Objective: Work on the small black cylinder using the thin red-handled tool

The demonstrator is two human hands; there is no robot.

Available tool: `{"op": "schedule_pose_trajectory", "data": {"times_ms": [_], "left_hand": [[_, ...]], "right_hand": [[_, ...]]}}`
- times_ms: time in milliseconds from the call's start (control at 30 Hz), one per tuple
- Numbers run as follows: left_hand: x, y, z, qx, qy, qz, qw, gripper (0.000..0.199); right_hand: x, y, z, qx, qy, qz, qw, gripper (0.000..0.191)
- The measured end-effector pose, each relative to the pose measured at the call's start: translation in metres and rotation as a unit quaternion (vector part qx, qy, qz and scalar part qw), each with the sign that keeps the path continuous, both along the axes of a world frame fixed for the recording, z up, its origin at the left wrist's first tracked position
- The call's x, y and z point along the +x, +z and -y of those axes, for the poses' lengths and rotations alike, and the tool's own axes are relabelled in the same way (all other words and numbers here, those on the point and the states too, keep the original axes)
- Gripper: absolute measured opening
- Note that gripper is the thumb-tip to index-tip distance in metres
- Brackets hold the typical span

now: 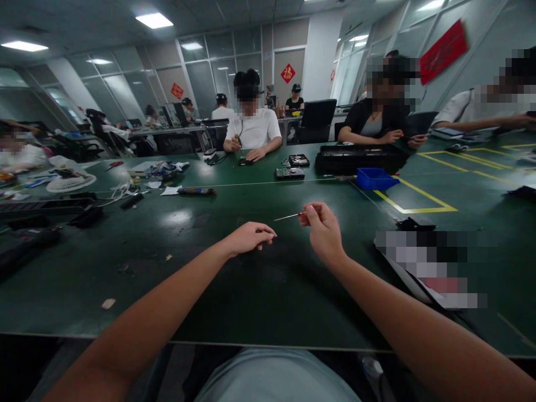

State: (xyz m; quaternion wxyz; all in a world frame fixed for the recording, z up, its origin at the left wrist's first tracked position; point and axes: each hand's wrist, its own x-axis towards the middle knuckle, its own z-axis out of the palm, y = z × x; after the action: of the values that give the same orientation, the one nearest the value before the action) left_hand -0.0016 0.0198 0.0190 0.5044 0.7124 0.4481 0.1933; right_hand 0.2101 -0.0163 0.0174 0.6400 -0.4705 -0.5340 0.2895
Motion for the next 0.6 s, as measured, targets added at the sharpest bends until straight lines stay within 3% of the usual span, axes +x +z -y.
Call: {"op": "schedule_pose_trajectory", "data": {"times_ms": [133, 300, 433, 600], "left_hand": [[-0.039, 0.004, 0.0, -0.126, 0.122, 0.166, 0.97, 0.023], [-0.106, 0.014, -0.008, -0.145, 0.278, 0.299, 0.901, 0.015], [-0.166, 0.023, -0.008, -0.089, 0.384, 0.321, 0.861, 0.013], [-0.235, 0.032, 0.003, -0.002, 0.499, 0.264, 0.826, 0.019]], "right_hand": [[0.0, 0.001, 0.0, -0.001, 0.007, -0.004, 1.0, 0.018], [0.0, 0.0, -0.001, -0.002, 0.003, 0.009, 1.0, 0.018], [0.001, -0.001, -0.001, -0.008, 0.005, 0.018, 1.0, 0.02], [0.0, -0.001, -0.001, -0.009, 0.008, 0.033, 0.999, 0.02]]}}
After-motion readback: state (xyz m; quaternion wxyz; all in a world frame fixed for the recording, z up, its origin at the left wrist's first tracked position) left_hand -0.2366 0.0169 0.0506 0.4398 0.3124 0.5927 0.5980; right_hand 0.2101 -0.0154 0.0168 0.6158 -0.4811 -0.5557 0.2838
